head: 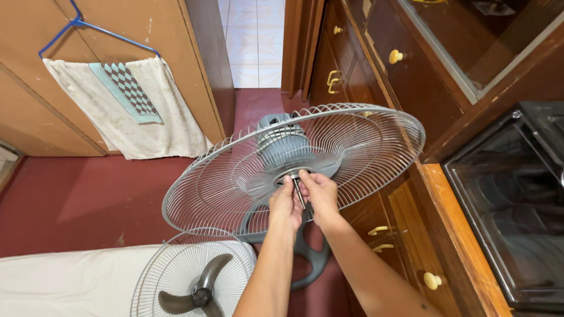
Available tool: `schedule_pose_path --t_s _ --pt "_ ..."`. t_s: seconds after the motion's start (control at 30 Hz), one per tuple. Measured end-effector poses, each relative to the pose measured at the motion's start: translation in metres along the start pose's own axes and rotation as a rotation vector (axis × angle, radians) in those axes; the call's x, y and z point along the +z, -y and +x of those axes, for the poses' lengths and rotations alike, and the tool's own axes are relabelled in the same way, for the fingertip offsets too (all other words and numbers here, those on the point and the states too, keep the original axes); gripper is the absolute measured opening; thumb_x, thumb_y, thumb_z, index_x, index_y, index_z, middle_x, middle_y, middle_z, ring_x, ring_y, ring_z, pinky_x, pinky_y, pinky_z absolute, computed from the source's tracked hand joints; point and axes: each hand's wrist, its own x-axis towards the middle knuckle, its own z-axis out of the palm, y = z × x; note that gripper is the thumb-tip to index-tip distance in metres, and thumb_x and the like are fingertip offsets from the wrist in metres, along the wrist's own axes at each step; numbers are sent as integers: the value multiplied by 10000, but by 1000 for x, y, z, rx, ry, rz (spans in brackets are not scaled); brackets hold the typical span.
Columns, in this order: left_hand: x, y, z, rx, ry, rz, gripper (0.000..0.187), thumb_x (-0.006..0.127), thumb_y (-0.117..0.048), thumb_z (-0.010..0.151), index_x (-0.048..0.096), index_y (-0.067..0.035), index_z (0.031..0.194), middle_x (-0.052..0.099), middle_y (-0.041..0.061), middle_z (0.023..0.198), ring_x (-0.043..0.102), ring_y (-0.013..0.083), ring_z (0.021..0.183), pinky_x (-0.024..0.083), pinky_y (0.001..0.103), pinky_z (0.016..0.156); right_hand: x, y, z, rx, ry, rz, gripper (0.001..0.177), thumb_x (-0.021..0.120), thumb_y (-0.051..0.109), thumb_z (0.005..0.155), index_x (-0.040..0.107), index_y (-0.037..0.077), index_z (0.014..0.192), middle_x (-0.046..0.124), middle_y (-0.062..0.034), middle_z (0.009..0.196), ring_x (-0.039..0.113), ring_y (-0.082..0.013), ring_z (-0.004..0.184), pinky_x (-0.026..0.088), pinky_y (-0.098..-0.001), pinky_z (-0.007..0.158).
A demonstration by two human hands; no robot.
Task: The person reassembles a standing electric fan by attaching the front grille, inserting and tightening the central hub nut, wiping the fan blades with a cloth, and mounting the blades onto the motor shaft. The person then secures the blades with a hub cap.
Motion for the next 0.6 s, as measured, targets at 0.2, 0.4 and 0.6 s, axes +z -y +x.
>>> schedule_pose_path --t_s 0.2,0.4,0.6 --pt "-1 2 -3 13 -108 88 280 632 -296 995 643 -20 953 695 65 778 635 160 608 522 308 536 -5 5 -6 159 -86 32 448 755 511 874 649 76 895 662 -10 754 542 -82 611 425 -240 554" --pt "0 -1 -4 105 -200 179 252 737 -281 947 614 -63 924 643 14 777 584 111 598 482 254 514 -5 6 -7 285 -107 163 651 702 683 820 561 103 1079 629 -37 965 608 -177 870 497 -403 810" --pt "-4 -2 -5 156 -251 143 259 690 -290 962 637 -37 939 633 19 810 584 98 642 499 234 534 -5 -12 1 323 -149 291 618 692 617 825 552 94 1123 619 -62 1091 649 -213 947 518 -435 806"
